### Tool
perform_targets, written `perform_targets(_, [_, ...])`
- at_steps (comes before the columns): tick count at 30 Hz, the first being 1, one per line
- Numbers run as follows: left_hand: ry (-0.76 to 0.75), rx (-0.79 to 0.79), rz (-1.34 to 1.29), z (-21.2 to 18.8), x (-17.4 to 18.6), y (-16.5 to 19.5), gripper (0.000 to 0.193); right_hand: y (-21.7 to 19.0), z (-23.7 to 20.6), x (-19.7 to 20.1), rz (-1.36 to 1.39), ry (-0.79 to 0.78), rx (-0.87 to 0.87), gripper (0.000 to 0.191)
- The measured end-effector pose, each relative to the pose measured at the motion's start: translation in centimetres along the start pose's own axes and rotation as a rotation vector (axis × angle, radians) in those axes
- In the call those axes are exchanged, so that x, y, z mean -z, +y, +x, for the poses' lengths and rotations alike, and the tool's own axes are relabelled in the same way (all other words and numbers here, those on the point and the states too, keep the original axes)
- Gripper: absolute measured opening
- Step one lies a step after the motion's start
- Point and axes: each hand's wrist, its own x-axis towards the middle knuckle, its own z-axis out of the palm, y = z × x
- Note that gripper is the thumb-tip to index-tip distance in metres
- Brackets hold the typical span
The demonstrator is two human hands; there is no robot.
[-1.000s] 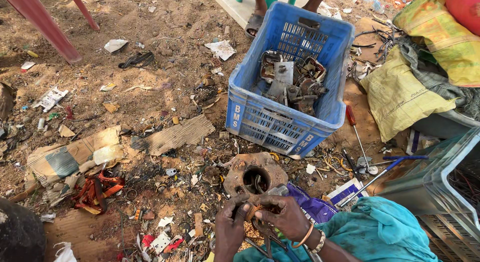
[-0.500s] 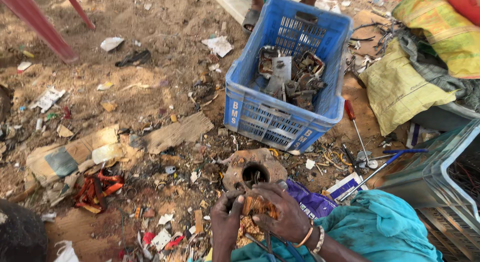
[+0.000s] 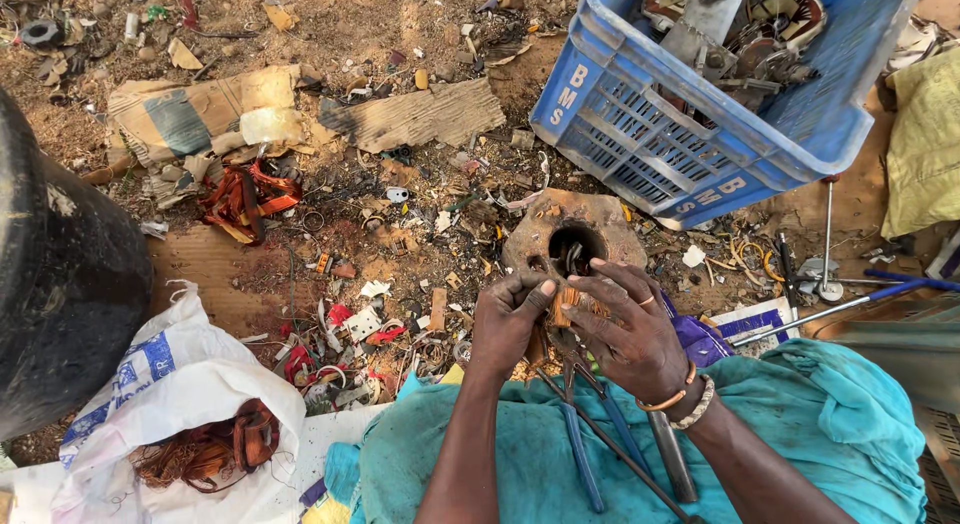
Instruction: The person sits on the ground in a scrap yard dismantling old electrical components to recover copper windings. They pull copper coils from scrap parts by hand, use pliers to grip and cut, and strike items with a hammer on a metal block, placing recovered copper into a plastic bag.
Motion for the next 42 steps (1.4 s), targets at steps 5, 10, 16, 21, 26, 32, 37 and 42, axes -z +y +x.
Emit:
perform_targets(5, [-0.057,-0.038,0.002,-0.3,0.2,0.8,0.037,0.8,-0.6,-0.5,0.099,-0.024,-0.008,0.043])
perform_targets(10, [-0.313,-0.142,0.279,-1.4,0.5,2.2,0.058,1.2,-0.6,-0.6,0.071,0.1,-0.053,0.037])
perform_targets(16, [-0.253,-0.12,0.215,-1.7,0.2,2.8,0.049,1.5,-0.5,0.8,0.235,0.042,-0.185,0.049])
perform_targets(21, [-0.31,-0.158,0.219,-1.7,0.3,2.9,0.045,2.3,-1.1,0.1,1.122,-0.09,-0.809,0.046])
perform_targets(26, [-0.329,-0.279,0.46,-2.1,0.8,3.8,0.032,2.7,-1.9,-0.9,0.885,0.015,-0.9,0.026])
perform_targets(32, [-0.203,-0.365,0.69,-1.6,-0.1,3.5,0.025,1.8,-2.1,-0.5,0.676,0.059,-0.733,0.024])
perform_targets(37, [-0.101,-0.601,0.806,-1.5,-0.2,2.9,0.016,1.1,-1.8,-1.0,0.51,0.039,-0.777,0.028])
perform_targets(42, [0.02,-0.719,1.03,-1.2,-0.6,2.0,0.016,1.2,-1.6,-1.7,0.615,0.02,-0.75,0.031])
